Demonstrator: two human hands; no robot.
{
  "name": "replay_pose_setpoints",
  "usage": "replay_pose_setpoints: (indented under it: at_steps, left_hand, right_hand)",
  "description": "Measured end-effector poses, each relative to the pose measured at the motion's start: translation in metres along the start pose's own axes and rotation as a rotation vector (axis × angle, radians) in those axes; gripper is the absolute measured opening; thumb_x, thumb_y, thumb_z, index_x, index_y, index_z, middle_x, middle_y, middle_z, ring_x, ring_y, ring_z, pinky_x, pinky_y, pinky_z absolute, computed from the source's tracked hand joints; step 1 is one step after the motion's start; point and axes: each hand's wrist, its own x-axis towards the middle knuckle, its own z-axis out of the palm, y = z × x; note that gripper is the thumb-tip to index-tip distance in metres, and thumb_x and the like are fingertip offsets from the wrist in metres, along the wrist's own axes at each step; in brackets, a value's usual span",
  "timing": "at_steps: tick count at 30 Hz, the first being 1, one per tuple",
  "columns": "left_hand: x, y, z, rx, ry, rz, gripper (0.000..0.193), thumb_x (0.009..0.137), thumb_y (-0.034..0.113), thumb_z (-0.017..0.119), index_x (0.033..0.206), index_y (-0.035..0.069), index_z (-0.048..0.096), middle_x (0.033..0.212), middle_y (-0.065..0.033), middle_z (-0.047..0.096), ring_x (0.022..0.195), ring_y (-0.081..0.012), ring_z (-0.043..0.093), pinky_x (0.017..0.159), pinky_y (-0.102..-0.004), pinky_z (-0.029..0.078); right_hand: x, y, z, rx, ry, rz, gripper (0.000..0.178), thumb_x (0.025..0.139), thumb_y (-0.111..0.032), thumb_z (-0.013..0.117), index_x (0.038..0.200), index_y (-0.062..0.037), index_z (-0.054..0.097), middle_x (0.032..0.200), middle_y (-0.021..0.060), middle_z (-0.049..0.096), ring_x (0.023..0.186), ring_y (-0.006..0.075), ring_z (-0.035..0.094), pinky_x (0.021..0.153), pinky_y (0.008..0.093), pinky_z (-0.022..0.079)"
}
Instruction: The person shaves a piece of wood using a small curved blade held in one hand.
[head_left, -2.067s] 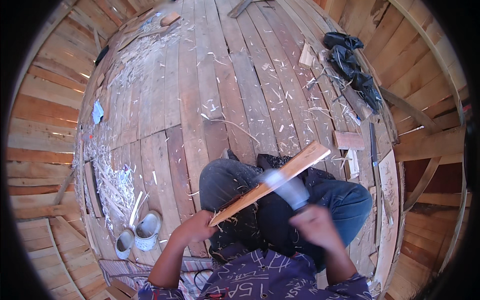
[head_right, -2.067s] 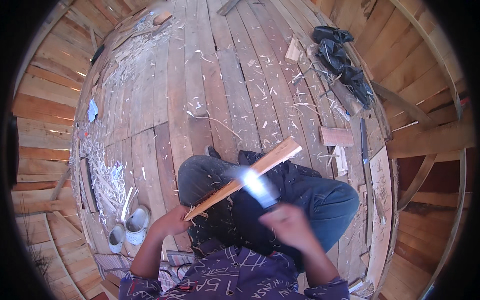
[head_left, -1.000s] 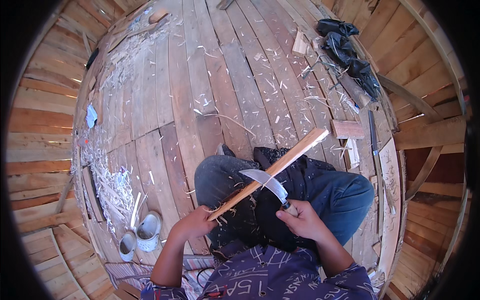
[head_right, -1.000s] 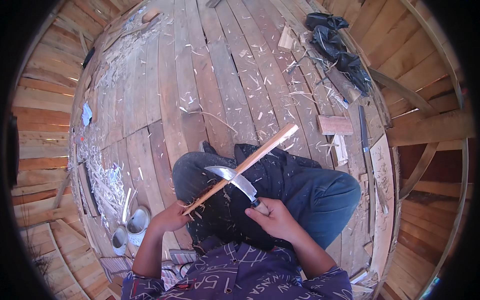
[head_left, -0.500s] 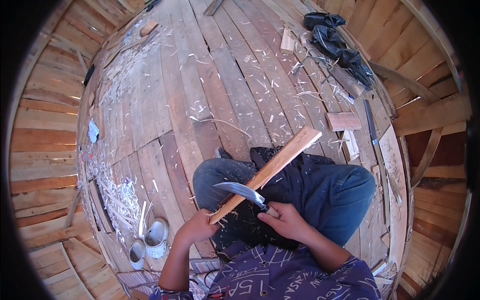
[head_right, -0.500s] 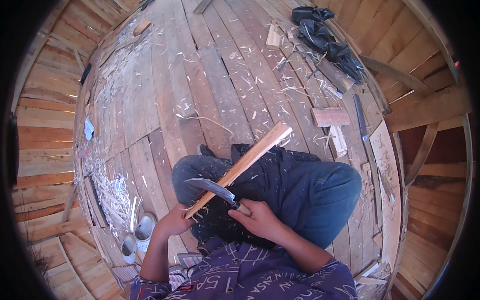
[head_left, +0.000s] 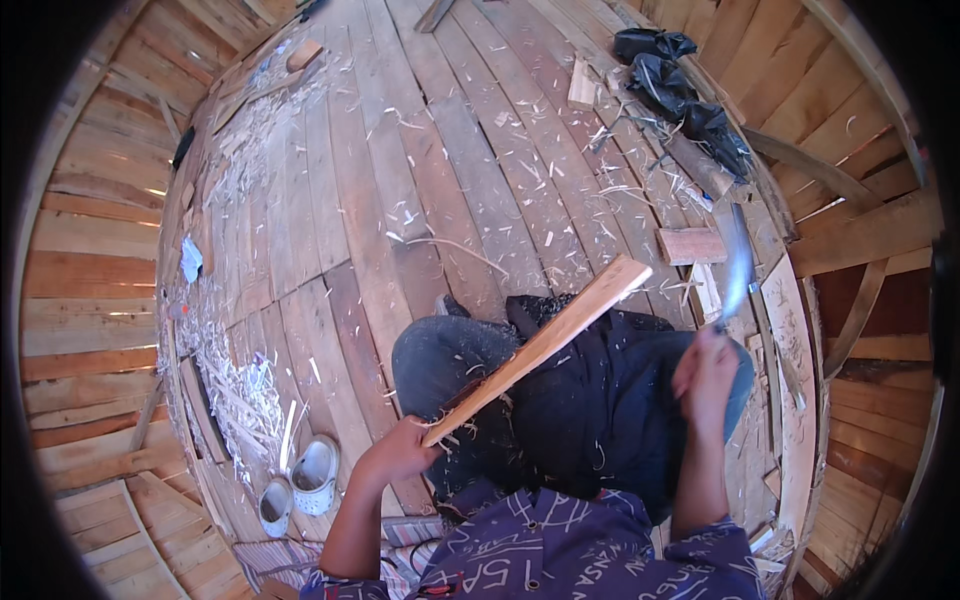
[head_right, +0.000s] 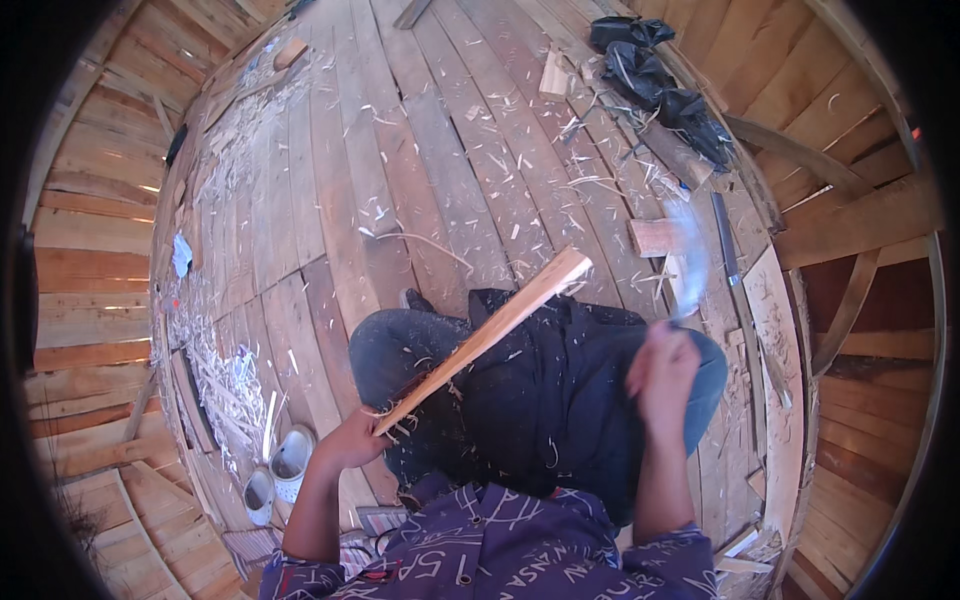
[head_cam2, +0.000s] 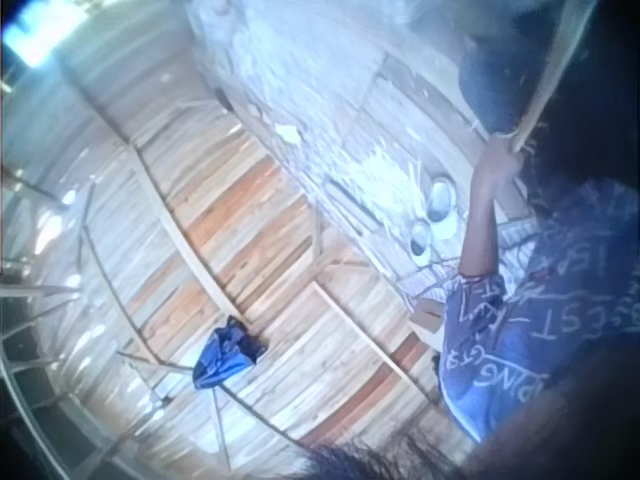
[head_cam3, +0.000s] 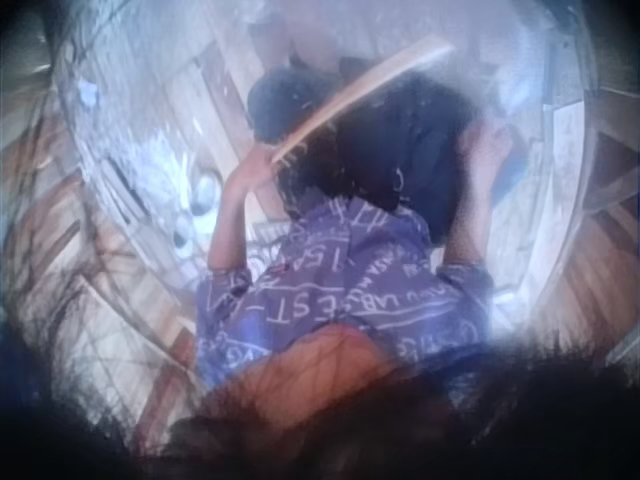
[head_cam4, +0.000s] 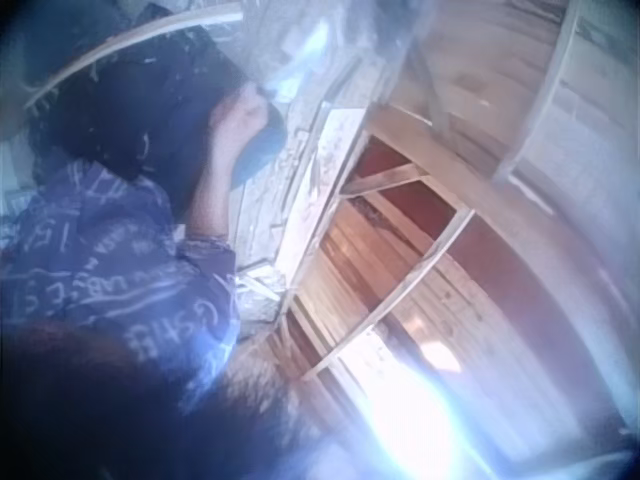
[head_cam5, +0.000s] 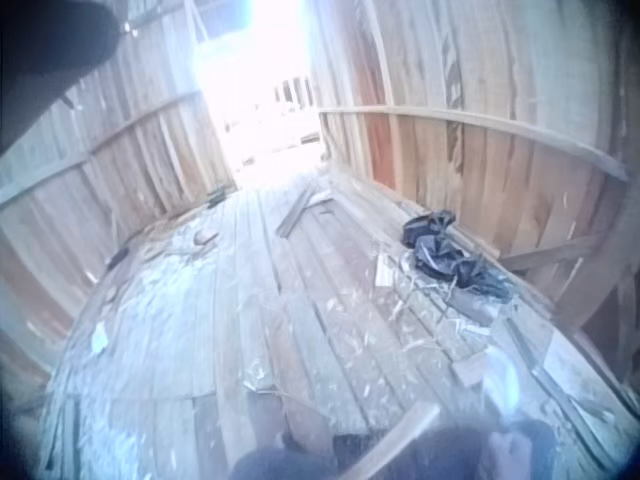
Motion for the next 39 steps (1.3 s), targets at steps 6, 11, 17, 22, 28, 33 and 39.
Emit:
replay_pose_setpoints:
  at_steps: [6,11,17,22,28,33,39]
  left_hand:
    - [-0.001,0.025,-0.007,-0.084,-0.078,-0.099,0.024,0.070,0.008,0.060,0.090,-0.007,0.060,0.069,-0.0155,0.059,0.067,-0.0166,0.057,0.063,-0.0344,0.046]
    - [-0.002,0.031,-0.008,-0.034,-0.134,-0.224,0.035,0.070,0.004,0.058,0.104,-0.006,0.060,0.087,-0.0147,0.064,0.086,-0.0168,0.058,0.078,-0.0318,0.047]
    - [-0.008,0.029,-0.006,-0.112,-0.047,-0.019,0.027,0.073,0.001,0.058,0.100,-0.002,0.063,0.073,-0.0027,0.057,0.069,-0.0104,0.052,0.063,-0.0285,0.044]
    - [-0.005,0.037,-0.013,-0.045,-0.095,-0.199,0.022,0.073,0.002,0.058,0.094,-0.002,0.064,0.072,0.0003,0.057,0.070,-0.0092,0.051,0.064,-0.0279,0.043]
    - [0.000,0.027,-0.014,-0.085,-0.161,-0.176,0.021,0.072,0.001,0.056,0.092,-0.002,0.063,0.070,0.0008,0.055,0.070,-0.0088,0.050,0.063,-0.0277,0.043]
    - [0.000,0.049,-0.007,-0.159,0.030,0.035,0.018,0.074,0.001,0.055,0.090,-0.004,0.060,0.069,-0.0022,0.053,0.070,-0.0097,0.050,0.061,-0.0287,0.043]
    - [0.001,0.031,-0.016,0.099,-0.196,-0.264,0.015,0.074,0.007,0.057,0.082,-0.006,0.058,0.063,-0.0083,0.053,0.064,-0.0136,0.051,0.058,-0.0319,0.042]
  right_hand:
    - [-0.067,0.028,0.032,-0.328,-0.607,0.218,0.026,0.089,-0.019,0.066,0.073,-0.0028,0.055,0.058,-0.0071,0.044,0.057,0.0007,0.038,0.048,0.0235,0.032]
    - [-0.074,0.041,0.054,-0.440,-0.909,0.199,0.027,0.087,-0.021,0.068,0.072,-0.0023,0.056,0.057,-0.0023,0.048,0.057,0.0038,0.041,0.049,0.0276,0.036]
    - [0.034,0.018,-0.015,0.277,0.243,-0.025,0.034,0.099,-0.023,0.047,0.067,-0.0102,0.048,0.049,-0.0013,0.042,0.036,0.0069,0.037,0.032,0.0236,0.030]
    - [0.012,-0.020,-0.037,-0.016,0.038,-0.031,0.037,0.096,-0.028,0.054,0.064,-0.0119,0.045,0.049,-0.0038,0.042,0.034,0.0039,0.036,0.030,0.0210,0.027]
    - [-0.058,0.027,0.042,-0.431,-0.909,0.232,0.032,0.086,-0.024,0.070,0.067,-0.0028,0.056,0.058,-0.0044,0.049,0.061,0.0021,0.044,0.050,0.0248,0.037]
    - [-0.025,0.031,0.051,-0.410,-0.688,0.101,0.026,0.086,-0.020,0.070,0.071,-0.0003,0.063,0.055,-0.0017,0.051,0.055,0.0018,0.042,0.046,0.0232,0.034]
    - [0.035,-0.010,-0.027,0.273,0.272,-0.052,0.040,0.095,-0.025,0.055,0.059,-0.0132,0.044,0.045,-0.0029,0.042,0.033,0.0060,0.038,0.030,0.0218,0.028]
